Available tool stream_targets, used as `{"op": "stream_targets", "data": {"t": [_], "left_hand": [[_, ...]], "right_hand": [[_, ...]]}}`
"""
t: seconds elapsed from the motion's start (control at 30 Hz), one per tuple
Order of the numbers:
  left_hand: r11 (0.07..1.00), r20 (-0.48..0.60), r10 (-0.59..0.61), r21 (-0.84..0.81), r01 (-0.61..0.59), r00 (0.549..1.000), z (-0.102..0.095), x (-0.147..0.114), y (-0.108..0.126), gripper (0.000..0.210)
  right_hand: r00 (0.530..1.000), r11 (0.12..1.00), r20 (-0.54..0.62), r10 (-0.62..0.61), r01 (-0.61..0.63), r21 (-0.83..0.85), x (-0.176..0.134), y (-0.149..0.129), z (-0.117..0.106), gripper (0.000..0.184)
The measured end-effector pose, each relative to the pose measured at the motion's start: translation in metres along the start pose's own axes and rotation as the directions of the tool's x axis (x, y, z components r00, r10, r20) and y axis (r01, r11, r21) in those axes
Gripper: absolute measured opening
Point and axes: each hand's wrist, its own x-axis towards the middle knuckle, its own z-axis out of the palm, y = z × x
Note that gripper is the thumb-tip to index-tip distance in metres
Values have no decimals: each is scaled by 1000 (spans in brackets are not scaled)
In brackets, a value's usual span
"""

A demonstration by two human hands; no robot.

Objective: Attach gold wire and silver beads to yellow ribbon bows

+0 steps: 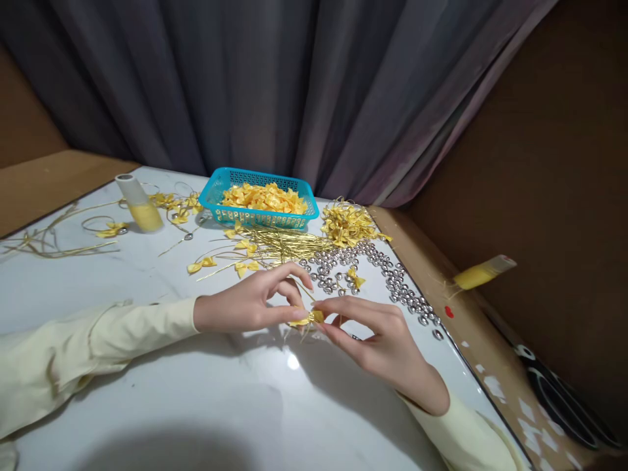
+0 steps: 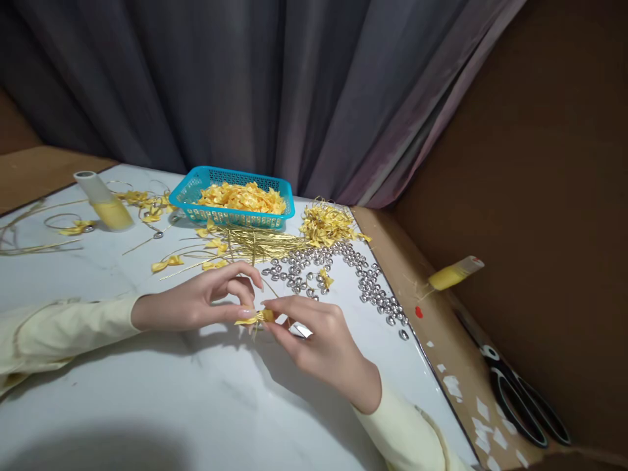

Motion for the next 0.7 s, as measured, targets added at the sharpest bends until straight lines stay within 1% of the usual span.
{"op": "stream_targets", "data": {"t": [0.13,0.2,0.3,0.43,0.7], "left_hand": [[994,3,7,105,-7,1000,-1,-1,1,25],[991,-4,11,136,-10,1000,-1,-1,1,25],[989,-9,10,146,-9,1000,0,0,1,25],[994,-6,-25,108,25,1000,1,0,1,23],[997,6,-50,61,49,999,2,2,0,24]], "right_hand": [[996,994,6,86,-86,63,0,-2,0,15],[995,992,5,102,-102,72,0,-2,2,15],[998,995,-12,63,-62,84,-1,0,5,15],[1000,997,-31,6,-3,77,-2,2,7,15],[999,999,-28,-24,25,45,-3,1,8,18]]}}
